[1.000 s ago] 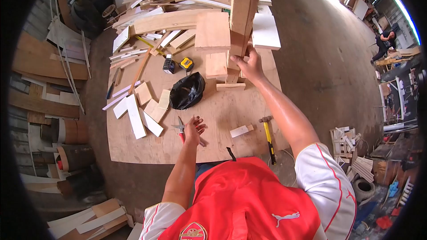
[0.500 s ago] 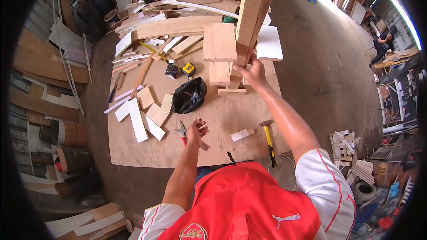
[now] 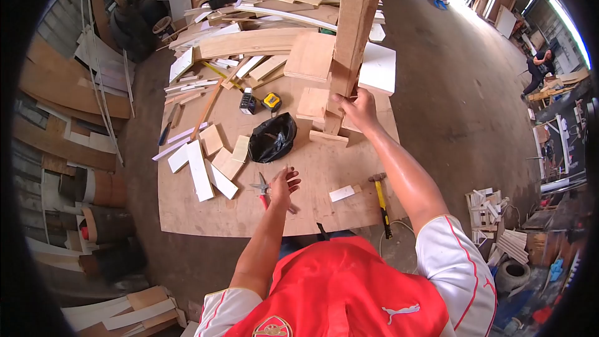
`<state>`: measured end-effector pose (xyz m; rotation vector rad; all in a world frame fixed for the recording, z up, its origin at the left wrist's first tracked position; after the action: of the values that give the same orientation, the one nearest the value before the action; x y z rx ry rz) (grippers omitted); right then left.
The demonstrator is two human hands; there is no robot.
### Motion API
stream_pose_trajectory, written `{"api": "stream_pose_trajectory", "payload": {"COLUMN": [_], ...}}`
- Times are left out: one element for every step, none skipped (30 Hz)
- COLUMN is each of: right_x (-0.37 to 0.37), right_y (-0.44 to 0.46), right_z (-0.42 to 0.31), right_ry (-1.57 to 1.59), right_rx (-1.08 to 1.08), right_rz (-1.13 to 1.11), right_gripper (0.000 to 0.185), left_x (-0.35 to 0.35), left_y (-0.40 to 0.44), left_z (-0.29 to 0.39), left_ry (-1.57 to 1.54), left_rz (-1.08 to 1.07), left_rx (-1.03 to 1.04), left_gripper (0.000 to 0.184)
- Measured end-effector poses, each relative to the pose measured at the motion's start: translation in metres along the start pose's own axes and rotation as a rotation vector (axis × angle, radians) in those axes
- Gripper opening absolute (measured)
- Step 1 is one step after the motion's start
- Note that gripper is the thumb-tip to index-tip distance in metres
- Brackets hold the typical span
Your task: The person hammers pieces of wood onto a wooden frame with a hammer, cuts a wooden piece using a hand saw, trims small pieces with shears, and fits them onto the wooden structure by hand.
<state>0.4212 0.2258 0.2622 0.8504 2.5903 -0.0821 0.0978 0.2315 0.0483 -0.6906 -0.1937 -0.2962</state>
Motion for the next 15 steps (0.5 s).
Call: {"api": "stream_pose_trajectory", "payload": {"right_x": [0.001, 0.004, 0.009, 0.012, 0.015, 0.018, 0.02, 0.021, 0.023, 0.025, 0.026, 0.028, 0.03, 0.031, 0.033], "right_y": [-0.002, -0.005, -0.007, -0.01, -0.012, -0.015, -0.019, -0.023, -0.027, -0.031, -0.034, -0.037, -0.039, -0.04, -0.042], "right_z": [-0.003, -0.006, -0.007, -0.006, -0.003, -0.002, -0.001, -0.001, -0.006, -0.01, -0.011, -0.01, -0.009, -0.005, -0.004], "right_ry": [-0.018, 0.024, 0.064, 0.104, 0.02, -0.065, -0.152, -0.171, -0.19, -0.208, -0.192, -0.176, -0.16, -0.146, -0.131], "right_rx": [-0.003, -0.079, -0.155, -0.228, -0.224, -0.219, -0.215, -0.218, -0.225, -0.233, -0.217, -0.202, -0.186, -0.179, -0.17], "right_rz": [0.004, 0.043, 0.083, 0.123, 0.13, 0.138, 0.146, 0.165, 0.186, 0.208, 0.228, 0.25, 0.272, 0.281, 0.29], "right_gripper": [0.044, 0.046, 0.048, 0.05, 0.052, 0.054, 0.056, 0.058, 0.06, 0.062, 0.063, 0.064, 0.065, 0.065, 0.066], "left_x": [0.0, 0.0, 0.001, 0.0, -0.001, -0.002, -0.003, -0.003, -0.004, -0.004, -0.005, -0.008, -0.01, -0.013, -0.016], "left_y": [-0.003, -0.005, -0.005, -0.007, -0.009, -0.011, -0.013, -0.014, -0.017, -0.021, -0.024, -0.025, -0.026, -0.027, -0.029], "left_z": [0.002, 0.005, 0.007, 0.009, 0.01, 0.012, 0.014, 0.017, 0.019, 0.022, 0.025, 0.025, 0.025, 0.024, 0.025], "left_ry": [0.002, 0.004, 0.01, 0.017, 0.025, 0.021, 0.016, 0.01, 0.02, 0.03, 0.042, 0.052, 0.062, 0.072, 0.074], "left_rz": [0.004, 0.006, -0.002, -0.011, -0.02, -0.034, -0.049, -0.064, -0.065, -0.067, -0.068, -0.07, -0.073, -0.074, -0.082], "left_rx": [0.009, 0.019, 0.031, 0.04, 0.048, 0.058, 0.068, 0.079, 0.074, 0.07, 0.066, 0.062, 0.057, 0.051, 0.049], "left_gripper": [0.038, 0.036, 0.036, 0.036, 0.036, 0.036, 0.036, 0.036, 0.036, 0.036, 0.036, 0.036, 0.036, 0.036, 0.036]}}
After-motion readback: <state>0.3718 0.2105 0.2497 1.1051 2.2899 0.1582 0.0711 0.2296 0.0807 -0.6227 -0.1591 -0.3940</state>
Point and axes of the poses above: each hand's wrist, its own y-axis towards the middle knuckle, its own x-axis out of the palm, z = x × y, the point moved 4 cm from there along y, towards the middle knuckle, and after that the axes turned 6 degrees about x, right-handed, at the moved point
